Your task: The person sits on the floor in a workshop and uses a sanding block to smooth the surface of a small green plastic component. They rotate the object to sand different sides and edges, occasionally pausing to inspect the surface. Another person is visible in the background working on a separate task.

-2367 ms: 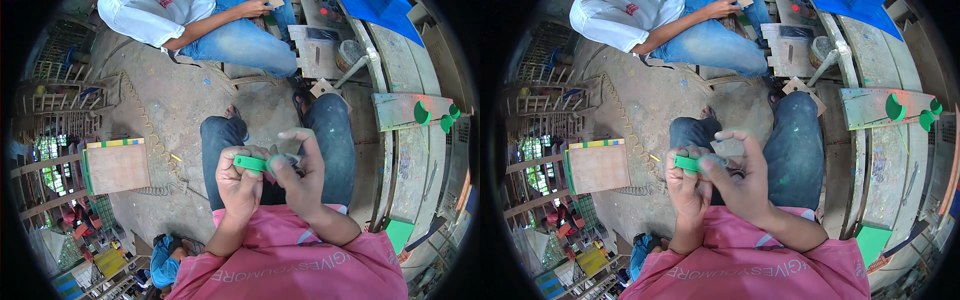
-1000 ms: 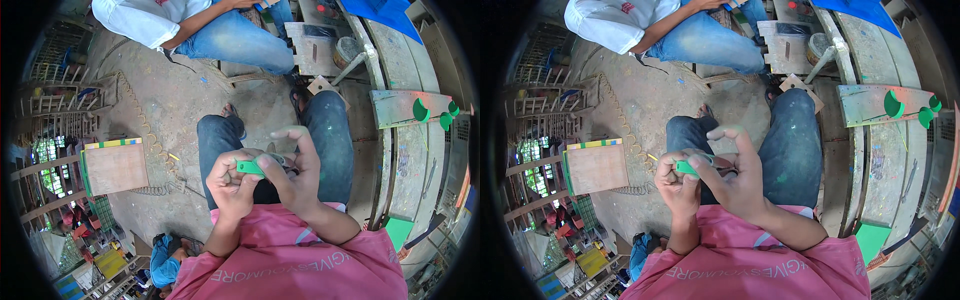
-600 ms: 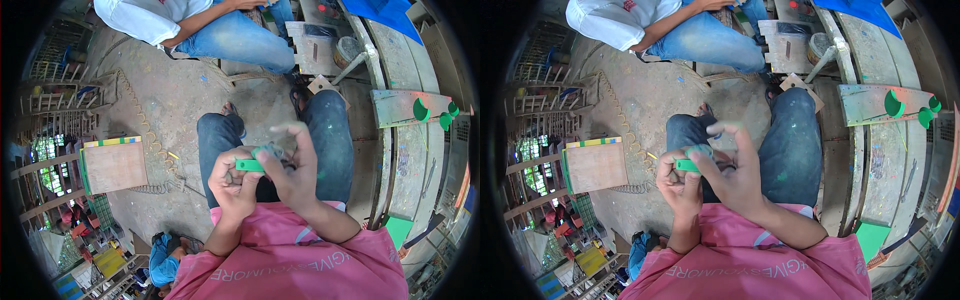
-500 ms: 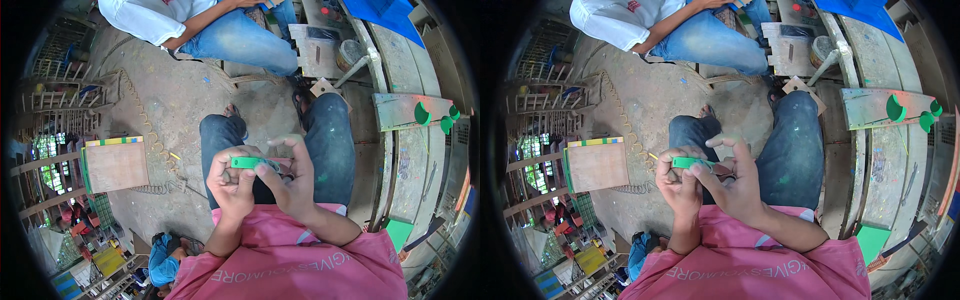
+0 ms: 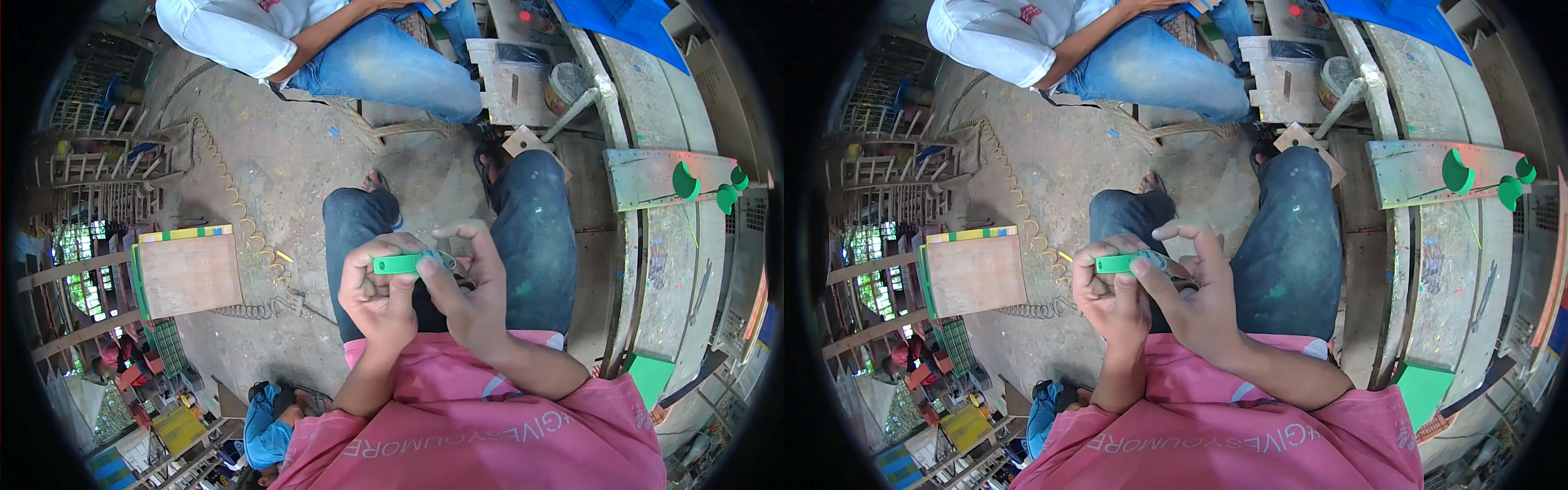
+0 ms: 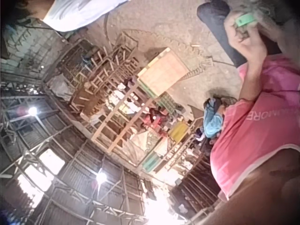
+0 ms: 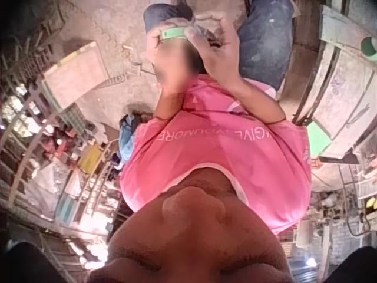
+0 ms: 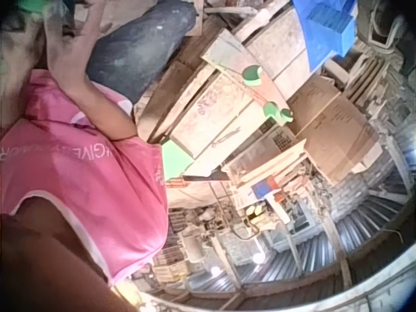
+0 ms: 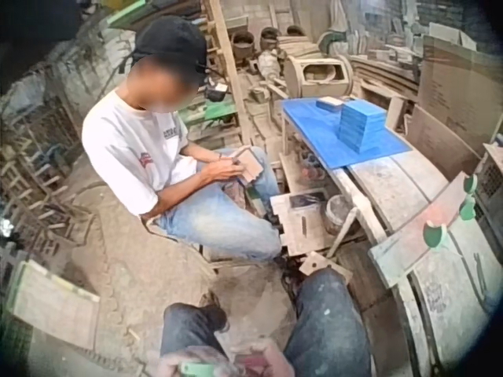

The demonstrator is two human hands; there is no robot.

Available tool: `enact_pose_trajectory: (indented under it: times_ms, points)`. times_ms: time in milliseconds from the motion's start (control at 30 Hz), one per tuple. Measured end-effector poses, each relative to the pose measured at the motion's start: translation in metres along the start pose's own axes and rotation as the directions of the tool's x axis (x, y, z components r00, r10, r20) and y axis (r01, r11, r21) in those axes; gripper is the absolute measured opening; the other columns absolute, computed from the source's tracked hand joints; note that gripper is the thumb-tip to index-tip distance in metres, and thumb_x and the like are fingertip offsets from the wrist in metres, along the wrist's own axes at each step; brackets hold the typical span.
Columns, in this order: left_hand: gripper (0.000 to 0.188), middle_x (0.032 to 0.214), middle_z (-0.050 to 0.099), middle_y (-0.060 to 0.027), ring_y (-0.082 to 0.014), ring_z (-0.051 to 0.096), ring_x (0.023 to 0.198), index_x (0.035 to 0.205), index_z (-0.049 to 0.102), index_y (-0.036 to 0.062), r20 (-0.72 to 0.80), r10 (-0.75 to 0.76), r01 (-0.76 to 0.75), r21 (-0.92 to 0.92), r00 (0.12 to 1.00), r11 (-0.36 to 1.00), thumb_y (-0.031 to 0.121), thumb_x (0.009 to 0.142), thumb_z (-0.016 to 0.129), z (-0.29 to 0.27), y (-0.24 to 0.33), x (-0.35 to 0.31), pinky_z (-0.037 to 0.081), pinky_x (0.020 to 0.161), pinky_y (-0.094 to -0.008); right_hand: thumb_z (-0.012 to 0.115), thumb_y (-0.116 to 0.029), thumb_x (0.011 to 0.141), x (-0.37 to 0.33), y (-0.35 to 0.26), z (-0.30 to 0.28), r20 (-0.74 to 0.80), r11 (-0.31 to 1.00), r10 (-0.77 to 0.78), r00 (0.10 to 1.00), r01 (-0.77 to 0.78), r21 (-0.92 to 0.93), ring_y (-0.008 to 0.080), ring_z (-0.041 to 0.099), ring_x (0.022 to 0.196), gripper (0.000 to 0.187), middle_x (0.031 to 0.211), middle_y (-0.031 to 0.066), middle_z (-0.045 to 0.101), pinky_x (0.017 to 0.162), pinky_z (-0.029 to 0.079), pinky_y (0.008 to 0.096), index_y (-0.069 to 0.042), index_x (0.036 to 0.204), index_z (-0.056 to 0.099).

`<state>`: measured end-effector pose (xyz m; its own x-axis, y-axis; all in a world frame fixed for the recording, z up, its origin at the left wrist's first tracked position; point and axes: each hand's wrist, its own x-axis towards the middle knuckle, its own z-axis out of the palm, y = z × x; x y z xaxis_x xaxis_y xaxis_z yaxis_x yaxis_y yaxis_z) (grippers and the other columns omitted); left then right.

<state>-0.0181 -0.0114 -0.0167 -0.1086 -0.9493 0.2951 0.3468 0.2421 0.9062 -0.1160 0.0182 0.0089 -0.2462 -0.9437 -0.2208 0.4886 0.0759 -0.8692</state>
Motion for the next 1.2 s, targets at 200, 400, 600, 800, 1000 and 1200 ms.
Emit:
enact_pose_trajectory:
  times_ms: [200,400,600,800,1000,1200]
  points:
    - [0.025,0.096,0.057,-0.0162,-0.0195,0.056,0.089,0.102,0.046,-0.0017,-0.053,-0.082,0.084,0.026,0.995,0.996,0.005,0.084,0.062,0.007,0.009,-0.005,0.045,0.081,-0.0300,0.063,-0.008,0.084,0.011,-0.005,0.003,-0.048,0.994,-0.067,0.997,0.070,0.080,-0.0039,0.038,0.051,0.031,0.061,-0.0058,0.051,0.042,0.020,0.0153,-0.007,0.109,0.044]
    - [0.024,0.095,0.057,-0.0153,-0.0176,0.055,0.088,0.101,0.046,-0.0019,-0.069,-0.077,0.076,-0.016,0.995,0.997,0.004,0.084,0.062,0.006,0.005,-0.005,0.045,0.078,-0.0271,0.064,-0.010,0.084,0.013,-0.008,0.000,-0.017,0.991,-0.083,0.996,0.084,0.105,-0.0032,0.043,0.053,0.033,0.067,-0.0027,0.056,0.042,0.023,0.0149,-0.006,0.110,0.043]
    - [0.022,0.096,0.057,-0.0163,-0.0155,0.055,0.085,0.100,0.046,-0.0018,-0.068,-0.079,0.078,-0.022,0.995,0.997,0.002,0.084,0.061,0.007,0.004,-0.002,0.045,0.075,-0.0256,0.064,-0.010,0.085,0.005,-0.010,0.001,-0.001,0.991,0.003,1.000,-0.003,0.137,-0.0022,0.044,0.056,0.033,0.069,-0.0016,0.056,0.044,0.025,0.0145,-0.006,0.110,0.043]
    - [0.023,0.094,0.057,-0.0162,-0.0177,0.055,0.086,0.101,0.046,-0.0016,-0.070,-0.029,0.027,-0.021,0.997,0.999,0.001,0.083,0.060,0.009,0.009,-0.001,0.045,0.076,-0.0271,0.064,-0.009,0.084,-0.002,-0.002,0.001,0.009,0.993,0.034,0.999,-0.035,0.110,-0.0019,0.044,0.055,0.033,0.068,-0.0014,0.055,0.044,0.024,0.0149,-0.006,0.110,0.043]
    - [0.024,0.094,0.057,-0.0166,-0.0183,0.056,0.087,0.101,0.046,-0.0014,-0.098,-0.053,0.055,0.016,0.994,0.998,0.004,0.084,0.062,0.010,0.013,-0.002,0.045,0.078,-0.0285,0.064,-0.009,0.084,0.002,-0.010,0.005,-0.021,0.992,-0.008,1.000,0.011,0.128,-0.0023,0.042,0.052,0.035,0.066,-0.0017,0.054,0.042,0.024,0.0158,-0.006,0.110,0.042]
    - [0.024,0.094,0.058,-0.0163,-0.0187,0.056,0.087,0.100,0.046,-0.0014,-0.104,-0.082,0.079,-0.032,0.991,0.996,0.008,0.085,0.061,0.011,0.013,-0.003,0.045,0.079,-0.0285,0.062,-0.005,0.084,0.008,-0.014,0.005,-0.010,0.987,-0.018,1.000,0.019,0.162,-0.0017,0.044,0.053,0.033,0.072,-0.0005,0.053,0.042,0.025,0.0161,-0.005,0.110,0.042]
